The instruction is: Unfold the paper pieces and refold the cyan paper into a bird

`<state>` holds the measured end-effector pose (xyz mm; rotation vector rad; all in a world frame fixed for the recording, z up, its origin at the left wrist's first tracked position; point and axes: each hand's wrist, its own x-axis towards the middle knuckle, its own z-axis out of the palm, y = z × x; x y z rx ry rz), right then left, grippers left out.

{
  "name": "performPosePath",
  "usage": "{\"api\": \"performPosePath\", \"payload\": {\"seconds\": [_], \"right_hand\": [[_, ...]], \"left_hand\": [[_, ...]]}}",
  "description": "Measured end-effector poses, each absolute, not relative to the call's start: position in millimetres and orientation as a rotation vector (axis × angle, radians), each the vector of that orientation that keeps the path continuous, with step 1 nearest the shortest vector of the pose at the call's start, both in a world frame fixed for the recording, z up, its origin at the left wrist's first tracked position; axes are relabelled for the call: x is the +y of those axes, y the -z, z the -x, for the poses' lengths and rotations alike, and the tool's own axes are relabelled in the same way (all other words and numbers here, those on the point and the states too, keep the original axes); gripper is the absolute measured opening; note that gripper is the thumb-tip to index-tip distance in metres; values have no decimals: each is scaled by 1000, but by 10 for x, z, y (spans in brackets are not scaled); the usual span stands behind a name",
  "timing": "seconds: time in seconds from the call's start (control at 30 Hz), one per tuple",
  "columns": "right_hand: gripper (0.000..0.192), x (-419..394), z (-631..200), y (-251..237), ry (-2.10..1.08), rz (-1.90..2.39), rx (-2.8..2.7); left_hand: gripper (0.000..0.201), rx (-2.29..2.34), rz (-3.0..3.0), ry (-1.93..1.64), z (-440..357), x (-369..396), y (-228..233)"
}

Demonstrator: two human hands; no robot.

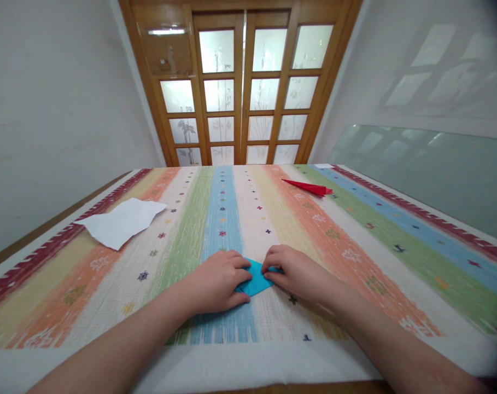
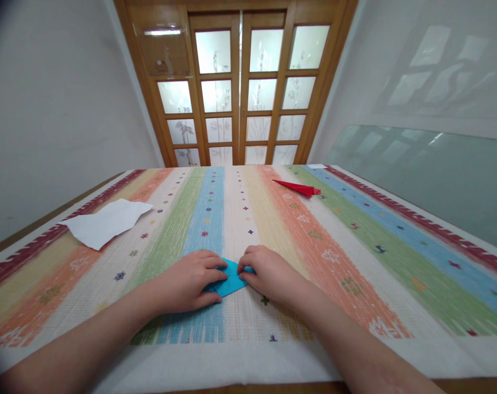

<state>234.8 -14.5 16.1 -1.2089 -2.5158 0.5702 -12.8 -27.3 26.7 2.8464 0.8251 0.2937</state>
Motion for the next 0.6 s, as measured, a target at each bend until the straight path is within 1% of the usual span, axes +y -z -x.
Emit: {"api": "performPosePath", "payload": {"seconds": [0.13,0.27,0.37,0.47,0.6], "right_hand": [[13,-168,-2342,-241,-637,1278,-2502],[19,-216,-2310,-333,-725,1281,-2526],[23,-251,-2287,-368,-797,1279,-2538],[22,-282,-2260,-378,-834,1208,-2563],[17,-322,-2219,-393,-773,1072,-2653]], "left_hand": [[22,841,-2845,-320,144,-269,-255],[19,855,-2822,-357,164,-230,-243],[22,901,-2819,-357,176,-178,-214],[26,969,-2834,-325,193,-131,-175],[30,1028,-2838,-316,210,-106,-135]]}}
